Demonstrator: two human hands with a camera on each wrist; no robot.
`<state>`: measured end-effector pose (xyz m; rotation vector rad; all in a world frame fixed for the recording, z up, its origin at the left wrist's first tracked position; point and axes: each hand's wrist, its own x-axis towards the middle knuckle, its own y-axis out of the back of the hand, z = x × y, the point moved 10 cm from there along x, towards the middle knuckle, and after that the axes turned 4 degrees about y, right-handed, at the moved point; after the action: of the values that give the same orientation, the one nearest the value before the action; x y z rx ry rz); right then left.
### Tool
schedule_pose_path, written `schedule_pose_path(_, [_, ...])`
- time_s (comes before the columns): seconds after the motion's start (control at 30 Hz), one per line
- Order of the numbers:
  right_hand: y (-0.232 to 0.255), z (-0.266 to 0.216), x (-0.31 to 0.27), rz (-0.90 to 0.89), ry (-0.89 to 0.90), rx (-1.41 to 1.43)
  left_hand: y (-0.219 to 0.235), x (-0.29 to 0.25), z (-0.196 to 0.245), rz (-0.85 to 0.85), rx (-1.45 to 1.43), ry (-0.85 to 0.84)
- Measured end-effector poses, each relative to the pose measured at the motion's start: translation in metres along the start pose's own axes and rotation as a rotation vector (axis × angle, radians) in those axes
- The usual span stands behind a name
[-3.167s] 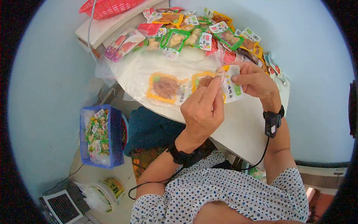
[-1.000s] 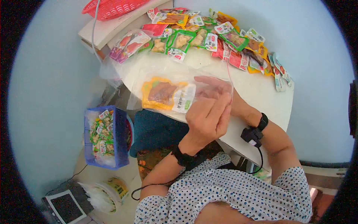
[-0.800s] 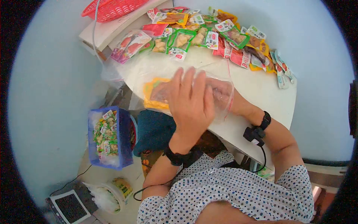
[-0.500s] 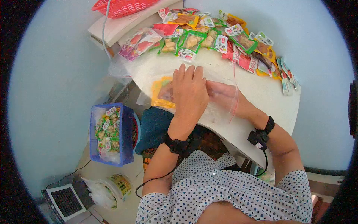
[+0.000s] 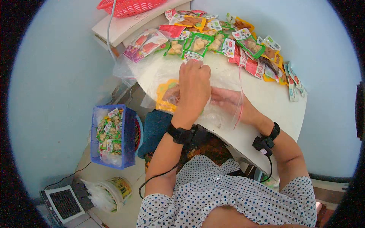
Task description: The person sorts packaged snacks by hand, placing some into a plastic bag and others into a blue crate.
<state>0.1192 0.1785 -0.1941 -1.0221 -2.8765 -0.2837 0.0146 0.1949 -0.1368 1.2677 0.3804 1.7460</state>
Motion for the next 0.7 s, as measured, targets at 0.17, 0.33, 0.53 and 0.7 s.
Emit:
schedule_pose_path(0.17, [-0.008, -0.017, 0.002, -0.109, -0.075, -0.067, -0.008, 0.001, 0.002, 0.018, -0.257, 0.025])
schedule_pose_path(0.33, [-0.007, -0.006, -0.002, -0.143, -0.097, -0.1, -0.006, 0.001, 0.021, -0.003, -0.391, 0.006])
schedule_pose_path(0.53, [-0.002, -0.003, -0.004, -0.103, -0.074, -0.238, -0.005, 0.001, 0.03, -0.074, -0.505, 0.012])
schedule_pose_path(0.7, [0.009, -0.004, -0.003, 0.063, -0.118, -0.199, 0.014, -0.004, 0.032, 0.024, -0.471, -0.015])
